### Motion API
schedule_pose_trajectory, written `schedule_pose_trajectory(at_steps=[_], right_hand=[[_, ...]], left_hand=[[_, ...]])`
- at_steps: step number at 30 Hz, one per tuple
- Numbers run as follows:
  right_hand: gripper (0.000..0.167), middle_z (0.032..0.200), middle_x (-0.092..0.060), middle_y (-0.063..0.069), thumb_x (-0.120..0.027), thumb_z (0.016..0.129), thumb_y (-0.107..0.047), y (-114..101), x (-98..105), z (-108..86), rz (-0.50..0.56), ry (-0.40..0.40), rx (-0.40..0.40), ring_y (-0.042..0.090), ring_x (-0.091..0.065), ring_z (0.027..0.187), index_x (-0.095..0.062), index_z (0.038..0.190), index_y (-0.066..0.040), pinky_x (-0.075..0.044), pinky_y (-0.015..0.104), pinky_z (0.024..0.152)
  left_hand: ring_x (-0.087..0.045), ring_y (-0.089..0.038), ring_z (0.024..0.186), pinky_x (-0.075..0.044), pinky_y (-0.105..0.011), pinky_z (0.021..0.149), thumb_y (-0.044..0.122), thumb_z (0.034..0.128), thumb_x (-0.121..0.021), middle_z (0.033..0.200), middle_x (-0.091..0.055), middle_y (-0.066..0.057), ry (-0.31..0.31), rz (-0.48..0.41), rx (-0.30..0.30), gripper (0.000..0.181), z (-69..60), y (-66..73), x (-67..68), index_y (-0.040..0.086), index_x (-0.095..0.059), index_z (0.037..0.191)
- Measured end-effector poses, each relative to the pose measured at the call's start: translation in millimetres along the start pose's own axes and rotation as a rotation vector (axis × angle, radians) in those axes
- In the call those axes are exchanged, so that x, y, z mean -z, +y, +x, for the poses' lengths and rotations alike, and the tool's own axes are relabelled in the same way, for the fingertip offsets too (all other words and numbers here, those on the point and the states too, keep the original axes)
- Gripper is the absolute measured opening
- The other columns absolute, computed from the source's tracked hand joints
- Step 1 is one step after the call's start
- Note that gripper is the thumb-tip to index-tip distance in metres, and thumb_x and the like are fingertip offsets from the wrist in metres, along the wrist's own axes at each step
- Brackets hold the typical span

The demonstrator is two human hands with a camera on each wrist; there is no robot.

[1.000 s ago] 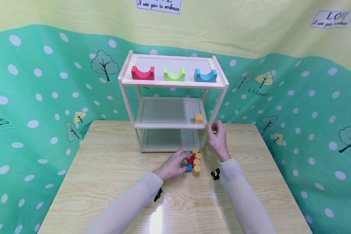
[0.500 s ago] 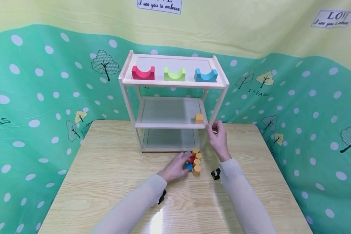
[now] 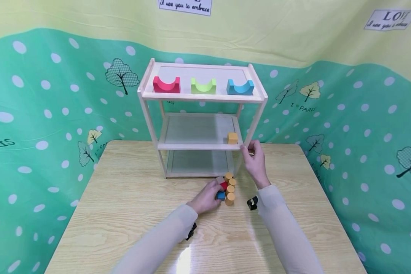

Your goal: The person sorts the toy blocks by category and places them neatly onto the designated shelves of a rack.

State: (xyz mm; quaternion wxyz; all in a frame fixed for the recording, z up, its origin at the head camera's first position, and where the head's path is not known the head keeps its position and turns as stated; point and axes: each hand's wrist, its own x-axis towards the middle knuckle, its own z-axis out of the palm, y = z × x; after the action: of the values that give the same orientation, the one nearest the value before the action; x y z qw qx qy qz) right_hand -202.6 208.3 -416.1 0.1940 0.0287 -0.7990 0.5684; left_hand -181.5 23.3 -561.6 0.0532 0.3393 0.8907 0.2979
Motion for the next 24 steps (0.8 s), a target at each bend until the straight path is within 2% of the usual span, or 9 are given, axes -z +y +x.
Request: schedule_pose_trajectory(at_steps=[9,13,18,24], right_hand=[[0.02,0.095,-0.052,0.015,-0.054,0.096,-0.008,0.0,0.5,-0.3,-0.012,0.003,0.01,0.022,-0.054,0.09,-0.049,0.106,0.008,-0.047,0.031,0.073],[0.02,0.095,-0.052,0.014,-0.054,0.096,-0.008,0.6,0.7,-0.4,-0.016,0.007,0.012,0.022,-0.054,0.09,-0.049,0.106,0.008,-0.047,0.029,0.072],[0.019,0.095,-0.052,0.015,-0.054,0.095,-0.007,0.5,0.4,0.0,-0.015,0.004,0.022,0.022,-0.054,0.089,-0.049,0.106,0.008,-0.048,0.03,0.073],[0.019,0.095,-0.052,0.016,-0.054,0.095,-0.007,1.2,0.3,0.2,0.001,0.005,0.012,0.025,-0.054,0.09,-0.049,0.106,0.008,-0.048,0.03,0.074]], left_hand=[[-0.051,-0.017,0.104,-0.045,-0.031,0.093,0.006,0.0821,-0.068,0.11,-0.051,-0.005,0.002,-0.016,0.019,0.032,1.8,-0.1,-2.9,0.004,-0.062,0.113],[-0.052,-0.018,0.101,-0.046,-0.031,0.091,0.005,0.0811,-0.069,0.109,-0.052,-0.006,0.022,-0.014,-0.004,0.029,2.2,-0.5,-3.3,0.003,-0.062,0.11],[-0.051,-0.018,0.103,-0.045,-0.031,0.093,0.003,0.0809,-0.07,0.114,-0.053,-0.007,0.024,-0.026,-0.026,0.029,2.4,-2.5,-3.2,0.003,-0.063,0.109],[-0.05,-0.015,0.103,-0.045,-0.028,0.093,0.007,0.0813,-0.069,0.111,-0.052,-0.003,-0.011,-0.006,0.011,0.034,0.4,-5.3,-2.9,0.006,-0.061,0.114]])
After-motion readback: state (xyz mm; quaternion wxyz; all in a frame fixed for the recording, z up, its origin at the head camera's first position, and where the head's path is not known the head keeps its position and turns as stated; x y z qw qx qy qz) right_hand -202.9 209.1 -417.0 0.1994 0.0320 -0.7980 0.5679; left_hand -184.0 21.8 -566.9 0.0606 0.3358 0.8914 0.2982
